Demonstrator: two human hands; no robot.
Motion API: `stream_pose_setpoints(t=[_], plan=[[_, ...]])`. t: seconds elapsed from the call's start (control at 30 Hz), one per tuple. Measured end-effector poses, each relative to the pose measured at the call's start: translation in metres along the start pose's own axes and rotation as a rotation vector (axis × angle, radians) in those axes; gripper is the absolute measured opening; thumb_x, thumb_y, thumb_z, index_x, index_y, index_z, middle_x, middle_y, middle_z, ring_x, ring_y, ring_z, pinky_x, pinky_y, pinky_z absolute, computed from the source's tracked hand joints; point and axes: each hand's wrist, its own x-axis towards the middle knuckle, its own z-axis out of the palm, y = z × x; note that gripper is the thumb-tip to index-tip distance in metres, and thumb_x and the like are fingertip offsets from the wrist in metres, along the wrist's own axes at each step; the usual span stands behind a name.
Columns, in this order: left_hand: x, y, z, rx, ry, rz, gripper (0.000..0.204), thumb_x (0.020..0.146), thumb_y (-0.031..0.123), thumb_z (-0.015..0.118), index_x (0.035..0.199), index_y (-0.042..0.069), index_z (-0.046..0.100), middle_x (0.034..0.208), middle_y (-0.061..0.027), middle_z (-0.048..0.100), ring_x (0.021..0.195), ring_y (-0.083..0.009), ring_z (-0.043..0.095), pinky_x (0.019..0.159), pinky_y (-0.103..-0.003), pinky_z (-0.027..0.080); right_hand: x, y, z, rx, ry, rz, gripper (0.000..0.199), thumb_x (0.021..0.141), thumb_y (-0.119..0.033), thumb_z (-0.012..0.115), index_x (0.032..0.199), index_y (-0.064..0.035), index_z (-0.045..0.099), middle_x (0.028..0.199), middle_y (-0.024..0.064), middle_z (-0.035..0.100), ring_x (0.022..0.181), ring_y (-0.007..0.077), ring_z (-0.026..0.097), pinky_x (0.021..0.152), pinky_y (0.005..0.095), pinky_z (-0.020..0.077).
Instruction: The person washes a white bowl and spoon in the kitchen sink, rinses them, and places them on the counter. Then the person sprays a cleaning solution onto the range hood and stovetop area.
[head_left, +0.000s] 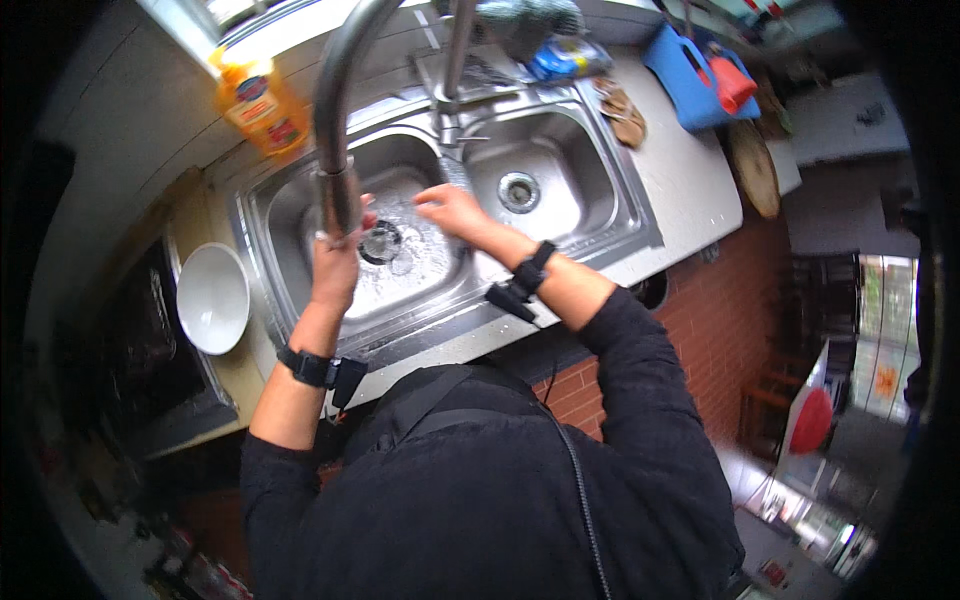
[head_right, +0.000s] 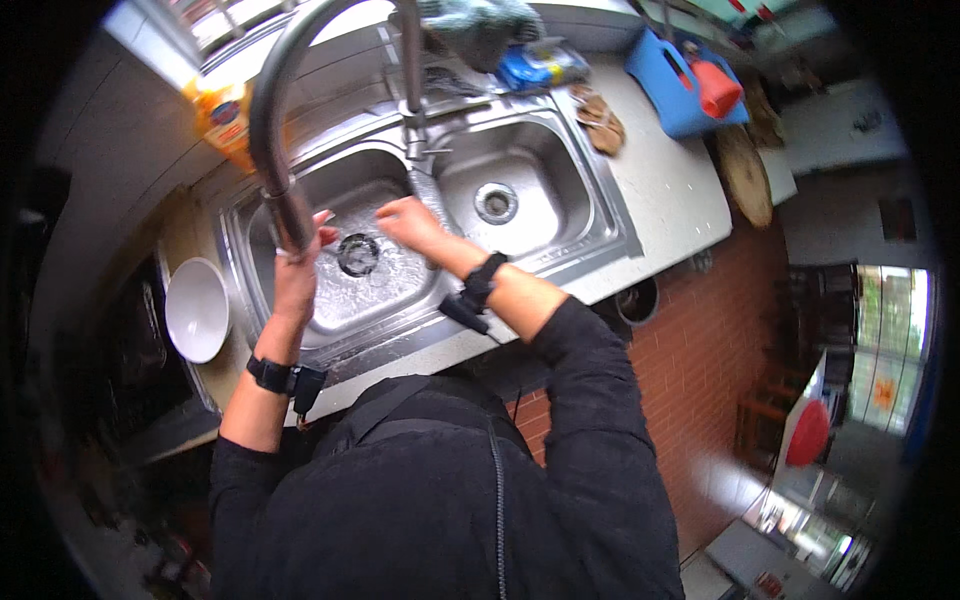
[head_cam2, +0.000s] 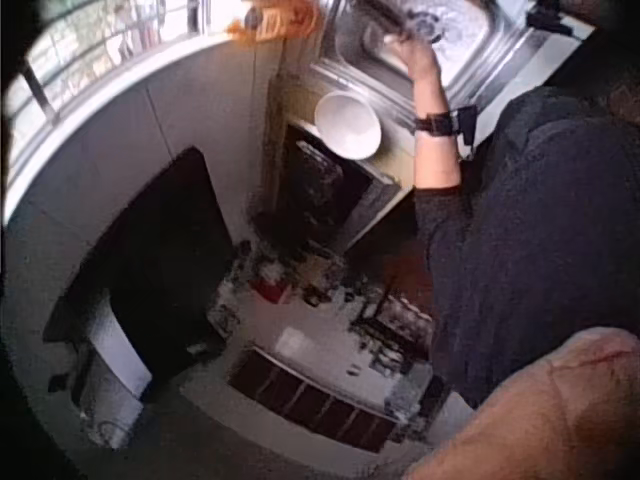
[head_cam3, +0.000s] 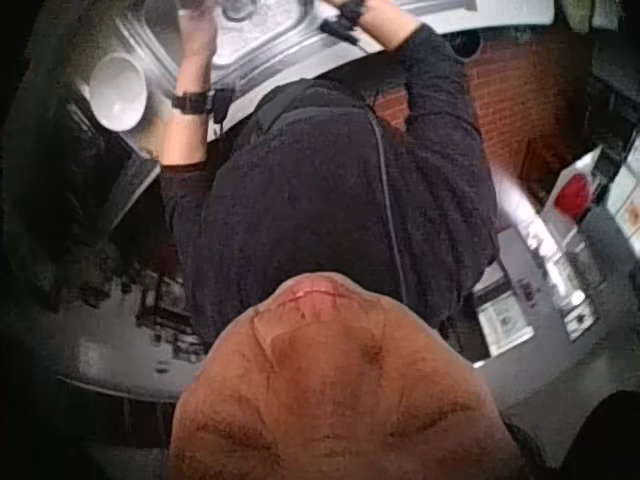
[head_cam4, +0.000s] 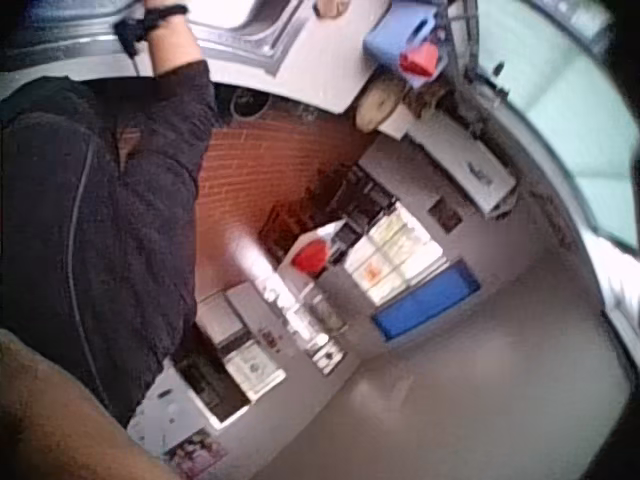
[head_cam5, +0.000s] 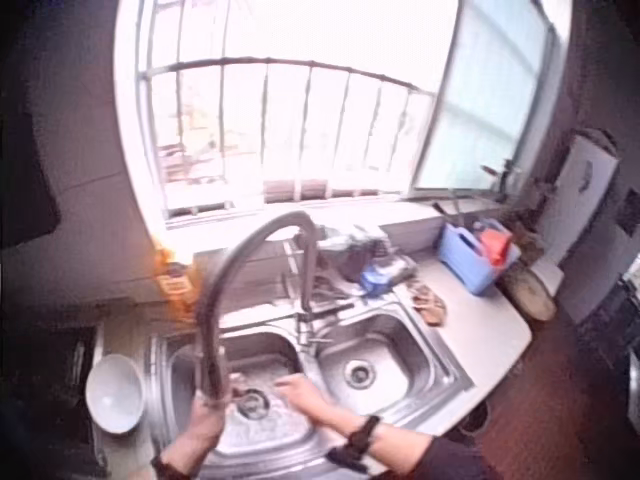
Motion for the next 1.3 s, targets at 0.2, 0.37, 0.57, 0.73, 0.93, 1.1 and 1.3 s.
stream_pose_setpoints(t=[0.2,0.37,0.57,0.73,0.93,1.1,1.3], plan=[[-0.003,0.020,-0.001,-0.035,0.077,-0.042,0.030,0.095,0.023,0.056,0.115,0.000,0.062,0.104,-0.0064,0.066,0.098,-0.0137,0.060,0.092,-0.029,0.043,0.033,0.065,-0.056,0.035,0.140,0.118,0.031,0.091,-0.026,0.060,0.101,0.0018,0.069,0.092,0.0064,0.071,0.084,0.0138,0.062,0.078,0.0297,0.0491],[-0.004,0.022,-0.013,-0.004,0.138,0.003,0.021,0.093,0.012,0.054,0.105,0.000,0.064,0.090,0.0031,0.061,0.083,-0.0079,0.052,0.079,-0.025,0.043,0.064,0.078,-0.077,0.343,0.208,0.205,0.032,0.094,-0.025,0.055,0.086,0.0018,0.070,0.078,0.0064,0.068,0.065,0.0112,0.058,0.063,0.0263,0.0476],[-0.007,0.014,-0.014,-0.081,0.152,-0.129,0.022,0.093,0.014,0.056,0.109,0.001,0.064,0.094,0.0029,0.062,0.087,-0.0060,0.052,0.080,-0.022,0.042,0.076,0.065,-0.079,0.156,0.248,0.175,0.029,0.093,-0.022,0.053,0.087,0.0010,0.070,0.075,0.0068,0.068,0.063,0.0146,0.061,0.061,0.0289,0.0492],[-0.005,0.008,-0.013,-0.125,0.212,-0.170,0.019,0.092,0.023,0.061,0.102,0.007,0.064,0.095,0.0049,0.062,0.088,-0.0045,0.055,0.080,-0.022,0.042,0.034,0.030,-0.029,-0.016,-0.417,-0.213,0.038,0.087,-0.029,0.066,0.115,-0.0029,0.064,0.115,0.0182,0.064,0.110,0.0259,0.060,0.094,0.0349,0.0454],[-0.016,0.014,-0.023,-0.255,0.338,-0.327,0.031,0.095,0.024,0.052,0.122,0.012,0.059,0.111,-0.0018,0.064,0.106,-0.0106,0.055,0.085,-0.030,0.039,-0.005,-0.032,0.023,0.261,-0.552,-0.331,0.037,0.091,-0.021,0.062,0.123,-0.0037,0.057,0.097,0.0133,0.066,0.090,0.0205,0.062,0.083,0.0333,0.0480],[-0.027,0.000,-0.045,-0.529,0.202,-0.344,0.076,0.087,0.056,0.057,0.146,0.019,0.027,0.145,-0.0088,0.037,0.136,-0.0229,0.032,0.102,-0.055,0.029,-0.012,-0.045,0.014,0.402,-0.709,-0.079,0.022,0.097,-0.020,0.053,0.103,-0.0004,0.062,0.062,-0.0012,0.052,0.057,0.0068,0.052,0.055,0.0231,0.0420],[-0.032,-0.039,-0.061,-0.246,0.213,-0.754,0.116,0.075,0.060,0.069,0.150,0.009,-0.003,0.156,-0.0191,0.011,0.144,-0.0310,0.007,0.108,-0.064,0.010,-0.014,-0.007,0.021,-0.531,-0.346,-0.031,0.032,0.091,-0.030,0.058,0.086,-0.0011,0.069,0.068,0.0121,0.065,0.060,0.0196,0.064,0.057,0.0324,0.0489]])
